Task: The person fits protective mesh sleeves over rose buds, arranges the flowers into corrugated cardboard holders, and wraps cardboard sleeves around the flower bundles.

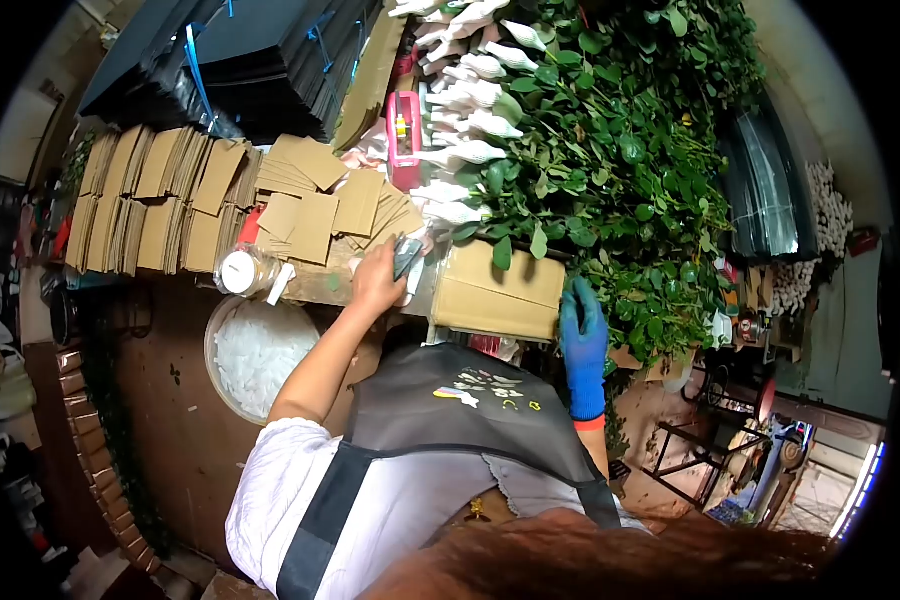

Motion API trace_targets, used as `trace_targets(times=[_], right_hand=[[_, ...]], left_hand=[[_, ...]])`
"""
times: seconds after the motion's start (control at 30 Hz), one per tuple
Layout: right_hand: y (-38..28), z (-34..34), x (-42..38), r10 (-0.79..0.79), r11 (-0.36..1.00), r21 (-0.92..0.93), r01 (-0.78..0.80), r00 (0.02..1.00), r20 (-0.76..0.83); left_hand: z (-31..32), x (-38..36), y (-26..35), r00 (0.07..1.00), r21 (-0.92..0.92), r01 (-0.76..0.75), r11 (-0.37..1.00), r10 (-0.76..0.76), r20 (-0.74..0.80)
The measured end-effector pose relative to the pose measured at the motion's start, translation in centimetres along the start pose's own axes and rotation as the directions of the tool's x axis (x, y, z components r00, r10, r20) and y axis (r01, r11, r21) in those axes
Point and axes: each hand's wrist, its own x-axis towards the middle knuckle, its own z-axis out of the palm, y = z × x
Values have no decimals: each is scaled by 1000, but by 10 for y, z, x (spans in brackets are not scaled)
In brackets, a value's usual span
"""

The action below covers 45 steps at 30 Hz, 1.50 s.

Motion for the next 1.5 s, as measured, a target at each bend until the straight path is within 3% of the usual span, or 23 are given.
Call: trace_targets(times=[0.03, 0.07, 0.13, 0.2, 0.27, 0.33, 0.4, 0.43, 0.57, 0.67, 0.8, 0.87, 0.93, 1.0, 1.07, 1.13, 1.2, 1.27, 1.33, 1.43, 1.5], right_hand=[[-11, 3, -3, -11, 1000, 4, 10, 999, 38], [-18, 6, -6, -21, 1000, 7, 21, 997, 76], [-30, 13, -10, -85, 993, -68, 92, 991, 103], [-32, 16, -11, -153, 976, -132, 173, 977, 149], [-36, 21, -15, -169, 964, -176, 198, 971, 166], [-36, 24, -20, -164, 960, -196, 198, 971, 175], [-33, 24, -25, -145, 965, -192, 177, 974, 172], [-33, 21, -26, -164, 957, -211, 200, 971, 177], [-27, 8, -36, -137, 907, -380, 184, 980, 147], [-32, 0, -42, -172, 884, -413, 218, 974, 145], [-31, 5, -34, -172, 898, -381, 219, 973, 153], [-37, 3, -25, -244, 863, -404, 304, 950, 193], [-45, 1, -21, -255, 856, -410, 314, 948, 192], [-46, -3, -20, -281, 861, -387, 330, 943, 179], [-44, -4, -19, -268, 871, -371, 323, 944, 193], [-42, -1, -14, -263, 874, -355, 331, 938, 226], [-41, 6, -9, -261, 872, -341, 351, 923, 283], [-49, 12, -3, -292, 868, -306, 391, 901, 322], [-55, 14, 4, -350, 856, -257, 448, 869, 349], [-54, 11, 2, -350, 855, -269, 443, 876, 331], [-49, 8, 2, -340, 855, -285, 433, 883, 322]], left_hand=[[2, 8, 0, 994, 15, -100, 995, 100, -38], [3, 20, -1, 940, 46, -273, 961, 276, -200], [-6, 56, 3, 925, 66, -239, 969, 248, -288], [-22, 94, 13, 941, 54, 4, 999, 15, -337], [-21, 138, 5, 891, -62, 29, 998, -55, -452], [-13, 178, -12, 909, -121, 129, 984, -165, -381], [-17, 206, -14, 940, -164, 290, 943, -313, -140], [-13, 213, -15, 928, -219, 307, 926, -343, -147], [-10, 214, -19, 913, -286, 170, 943, -260, -313], [3, 173, -32, 978, -359, 201, 911, -205, 28], [-4, 151, -3, 952, 33, 301, 953, -299, -61], [-10, 159, -13, 981, 237, 195, 952, -194, -26], [-27, 153, -10, 976, 372, 116, 921, -175, 128], [-47, 117, 17, 980, 306, 75, 949, -126, 152], [-71, 66, 61, 942, 43, 114, 993, -121, 313], [-67, 20, 97, 950, -333, 102, 938, 7, 312], [-72, 6, 140, 955, -297, 78, 952, 14, 296], [-46, 12, 148, 965, -69, -11, 998, 29, 260], [-40, 16, 152, 975, 53, -4, 999, -8, 221], [-45, 14, 148, 952, 204, -47, 978, -17, 304], [-58, 7, 137, 914, 181, -43, 983, -34, 403]])
